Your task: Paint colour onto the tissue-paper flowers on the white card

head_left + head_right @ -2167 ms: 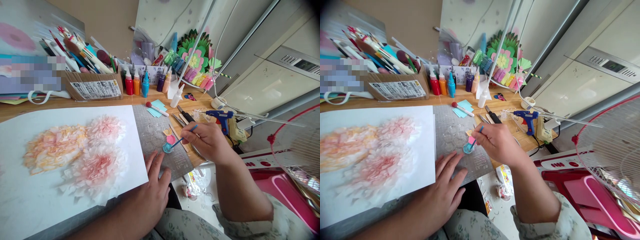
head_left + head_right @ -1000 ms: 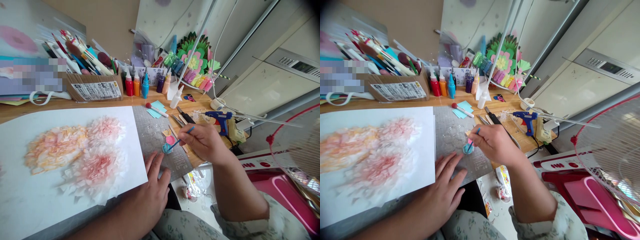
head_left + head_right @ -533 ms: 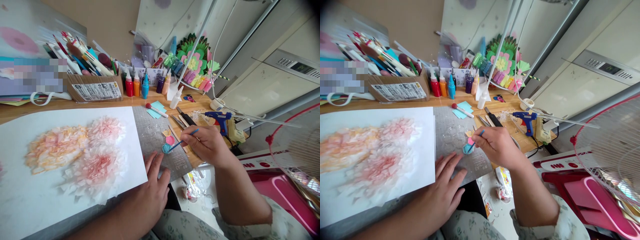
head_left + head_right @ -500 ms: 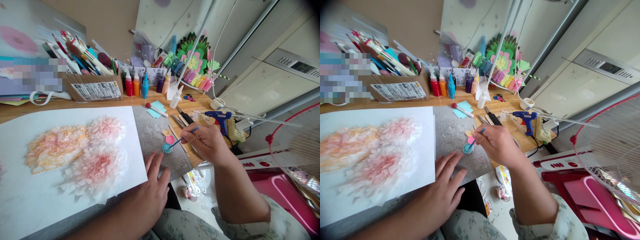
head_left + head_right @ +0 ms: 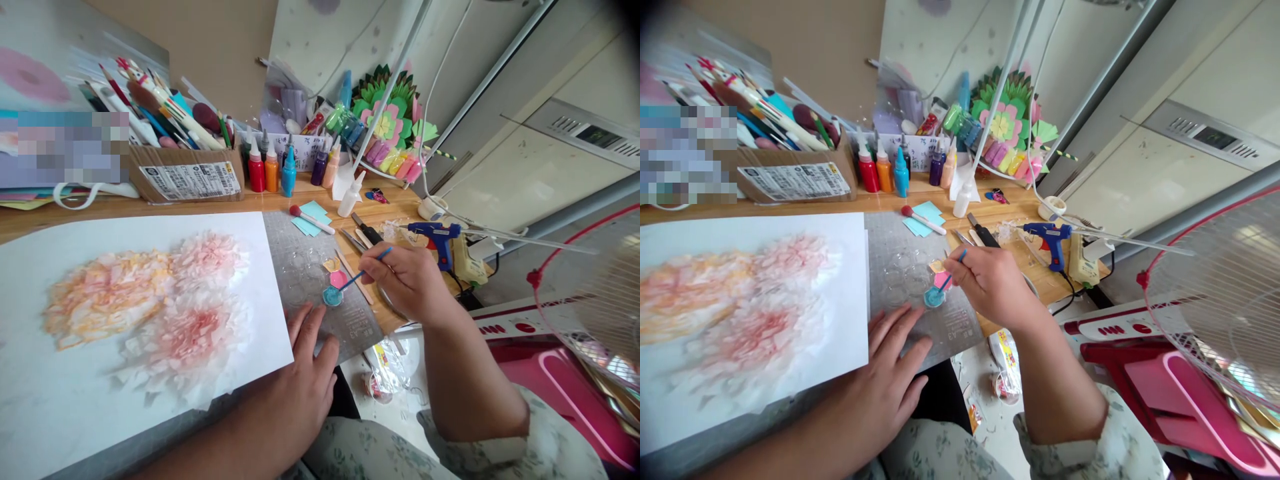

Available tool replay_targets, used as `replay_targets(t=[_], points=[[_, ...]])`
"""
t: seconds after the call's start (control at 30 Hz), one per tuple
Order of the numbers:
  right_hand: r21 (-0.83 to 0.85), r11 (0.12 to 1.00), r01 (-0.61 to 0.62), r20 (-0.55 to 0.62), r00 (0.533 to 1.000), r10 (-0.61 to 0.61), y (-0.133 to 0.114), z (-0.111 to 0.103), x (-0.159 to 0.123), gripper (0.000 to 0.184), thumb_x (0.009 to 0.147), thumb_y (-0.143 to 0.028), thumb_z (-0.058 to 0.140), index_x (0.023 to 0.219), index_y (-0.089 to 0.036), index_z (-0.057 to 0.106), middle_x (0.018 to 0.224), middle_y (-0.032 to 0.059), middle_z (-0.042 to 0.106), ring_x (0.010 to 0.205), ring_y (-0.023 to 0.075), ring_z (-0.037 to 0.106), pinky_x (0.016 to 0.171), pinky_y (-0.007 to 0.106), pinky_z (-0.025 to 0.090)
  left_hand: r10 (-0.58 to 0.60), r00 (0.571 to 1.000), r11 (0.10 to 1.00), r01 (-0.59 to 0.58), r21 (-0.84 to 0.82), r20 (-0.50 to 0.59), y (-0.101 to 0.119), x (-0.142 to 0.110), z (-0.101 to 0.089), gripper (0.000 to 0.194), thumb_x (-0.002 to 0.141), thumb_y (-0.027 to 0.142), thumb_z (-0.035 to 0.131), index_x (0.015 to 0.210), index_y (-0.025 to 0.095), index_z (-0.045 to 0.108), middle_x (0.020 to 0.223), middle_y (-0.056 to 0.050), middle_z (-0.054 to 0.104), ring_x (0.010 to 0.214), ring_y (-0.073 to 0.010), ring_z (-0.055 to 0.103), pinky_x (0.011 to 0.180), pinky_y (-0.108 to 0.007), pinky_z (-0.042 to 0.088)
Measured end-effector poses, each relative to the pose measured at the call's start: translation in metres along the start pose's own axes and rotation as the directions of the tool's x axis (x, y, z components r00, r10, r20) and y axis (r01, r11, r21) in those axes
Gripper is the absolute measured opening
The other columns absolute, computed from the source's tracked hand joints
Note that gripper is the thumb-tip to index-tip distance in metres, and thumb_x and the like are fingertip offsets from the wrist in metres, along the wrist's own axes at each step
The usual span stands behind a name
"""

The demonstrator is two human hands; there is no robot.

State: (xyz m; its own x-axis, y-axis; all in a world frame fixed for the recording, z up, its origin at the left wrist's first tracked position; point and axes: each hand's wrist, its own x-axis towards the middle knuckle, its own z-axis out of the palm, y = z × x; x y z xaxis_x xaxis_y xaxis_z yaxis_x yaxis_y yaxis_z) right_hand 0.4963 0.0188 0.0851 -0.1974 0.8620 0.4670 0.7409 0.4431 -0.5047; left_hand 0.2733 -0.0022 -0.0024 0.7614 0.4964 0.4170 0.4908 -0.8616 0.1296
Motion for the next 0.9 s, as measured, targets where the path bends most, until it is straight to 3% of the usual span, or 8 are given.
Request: replay_targets(t=[0.47, 0.67, 0.9], points=[[-0.029, 1.0, -0.011, -0.001, 1.0, 0.01, -0.0002, 0.0004, 0.0001, 0.026, 0.102, -0.025, 0.055, 0.079, -0.019, 0.067, 0.068, -0.0019, 0.071, 0.056, 0.0072, 0.064, 0.056, 0.018, 0.044, -0.007, 1.0, 1.0, 0.007, -0.002, 0.003, -0.0006, -0.0002, 0.0016, 0.02, 0.087, 0.033, 0.07, 0.1, 0.018, 0.067, 0.141, -0.021, 0.064, 0.139, -0.037, 0.051, 0.114, -0.054, 0.045], [-0.034, 0.999, -0.001, -0.021, 1.0, 0.0, 0.0, 0.0019, -0.0015, 0.026, 0.102, -0.025, 0.055, 0.08, -0.019, 0.066, 0.073, -0.0018, 0.072, 0.06, 0.0062, 0.065, 0.058, 0.017, 0.045, 0.046, 0.998, 0.999, -0.045, 0.022, -0.042, -0.0006, 0.0014, 0.0021, 0.02, 0.086, 0.031, 0.072, 0.099, 0.016, 0.069, 0.132, -0.021, 0.067, 0.141, -0.0359, 0.047, 0.119, -0.051, 0.039], [-0.031, 1.0, 0.004, -0.017, 1.0, -0.005, -0.0017, 0.0027, -0.0011, 0.027, 0.102, -0.026, 0.055, 0.079, -0.019, 0.065, 0.071, -0.0019, 0.072, 0.058, 0.0068, 0.064, 0.057, 0.018, 0.044, 0.01, 1.0, 1.0, -0.01, -0.008, -0.008, -0.0009, -0.0004, 0.0031, 0.022, 0.086, 0.032, 0.072, 0.101, 0.017, 0.068, 0.14, -0.023, 0.063, 0.139, -0.0375, 0.05, 0.116, -0.055, 0.042]])
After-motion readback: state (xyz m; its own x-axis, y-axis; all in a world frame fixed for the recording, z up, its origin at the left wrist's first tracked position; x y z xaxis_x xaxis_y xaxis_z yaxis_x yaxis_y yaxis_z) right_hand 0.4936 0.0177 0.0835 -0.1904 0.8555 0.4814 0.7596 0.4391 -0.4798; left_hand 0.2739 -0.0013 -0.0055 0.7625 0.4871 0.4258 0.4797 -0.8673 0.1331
